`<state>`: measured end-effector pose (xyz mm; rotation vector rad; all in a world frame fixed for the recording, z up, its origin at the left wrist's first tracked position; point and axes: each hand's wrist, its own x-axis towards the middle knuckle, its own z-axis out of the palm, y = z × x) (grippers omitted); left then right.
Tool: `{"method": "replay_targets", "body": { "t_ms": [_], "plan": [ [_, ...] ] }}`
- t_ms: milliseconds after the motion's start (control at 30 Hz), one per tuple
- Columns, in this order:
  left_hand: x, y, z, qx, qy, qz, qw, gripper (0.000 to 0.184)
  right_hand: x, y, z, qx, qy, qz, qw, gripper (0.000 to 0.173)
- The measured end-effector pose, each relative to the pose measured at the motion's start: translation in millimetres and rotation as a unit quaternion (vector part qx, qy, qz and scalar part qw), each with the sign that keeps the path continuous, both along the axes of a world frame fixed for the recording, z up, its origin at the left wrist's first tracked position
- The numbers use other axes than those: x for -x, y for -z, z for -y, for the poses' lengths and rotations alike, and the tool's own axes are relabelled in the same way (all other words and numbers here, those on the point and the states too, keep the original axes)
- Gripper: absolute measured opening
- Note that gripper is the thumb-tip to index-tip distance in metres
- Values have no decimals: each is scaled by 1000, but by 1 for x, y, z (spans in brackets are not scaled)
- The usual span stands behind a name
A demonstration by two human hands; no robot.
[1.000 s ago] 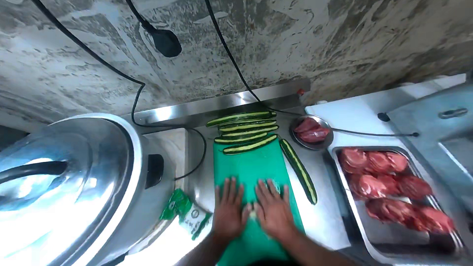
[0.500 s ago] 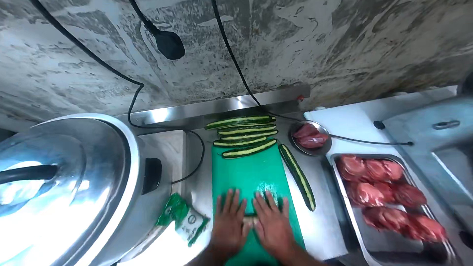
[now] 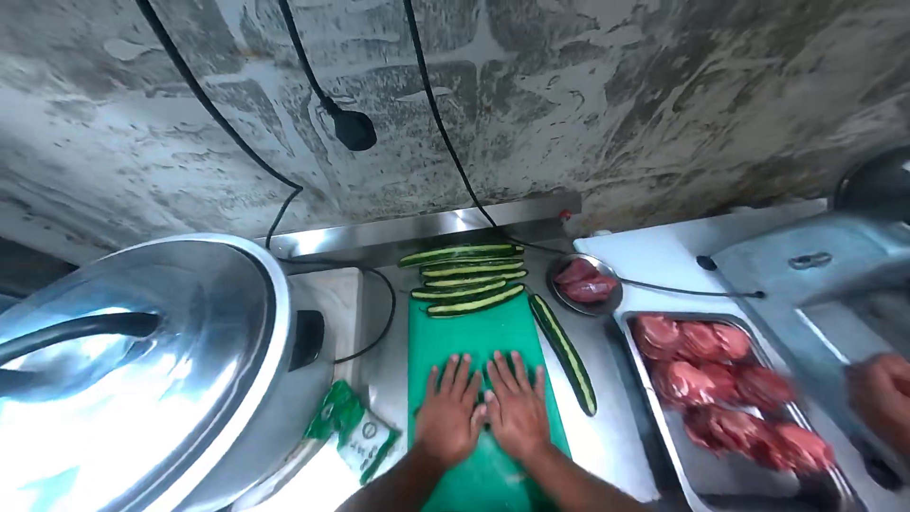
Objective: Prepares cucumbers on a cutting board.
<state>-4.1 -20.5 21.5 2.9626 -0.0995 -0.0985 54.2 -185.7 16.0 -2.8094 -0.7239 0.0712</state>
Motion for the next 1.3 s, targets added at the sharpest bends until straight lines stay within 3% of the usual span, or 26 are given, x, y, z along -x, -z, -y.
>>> {"method": "replay_targets", "body": {
  "t_ms": [100, 200, 267, 333, 433, 567, 633, 700, 833, 933, 1067, 1133, 1300],
  "plan": [
    [32, 1, 8, 20, 61, -4, 998, 62, 27, -8, 23, -113, 10, -103, 988, 61],
    [24, -17, 8, 59, 110, -92, 988, 51, 29, -24, 43, -314, 80, -178, 929, 64],
    [17, -30, 10, 111, 89, -133, 981, 56, 31, -34, 51, -423, 155, -162, 878, 65],
    [16, -40, 13, 223, 11, -121, 967, 59, 36, -52, 57, -493, 198, -174, 829, 63],
    [8, -59, 22, 433, -70, -61, 896, 57, 51, -69, 55, -543, 173, -237, 787, 63],
    [-20, -117, 40, 645, -55, 14, 762, 51, 65, -80, 33, -563, 58, -319, 760, 78],
    [-33, -141, 42, 677, -53, 43, 733, 51, 61, -82, 23, -542, 44, -315, 778, 72],
    [-39, -155, 40, 708, -60, 54, 702, 37, 54, -85, 22, -487, 31, -290, 823, 55],
    [-35, -150, 30, 739, -115, 54, 661, 14, 47, -89, 45, -316, 12, -255, 914, 44],
    [-24, -118, 16, 722, -159, 31, 673, 13, 50, -80, 82, -210, 4, -193, 959, 42],
    [22, -63, 1, 581, -134, -122, 793, 17, 69, -50, 121, -93, -64, -171, 979, 40],
    [50, -43, -1, 513, -89, -151, 840, 18, 79, -38, 125, -62, -124, -165, 976, 38],
    [88, -2, -10, 243, 43, 19, 969, 36, 73, -19, 86, -32, -188, -109, 976, 37]
  ]
}}
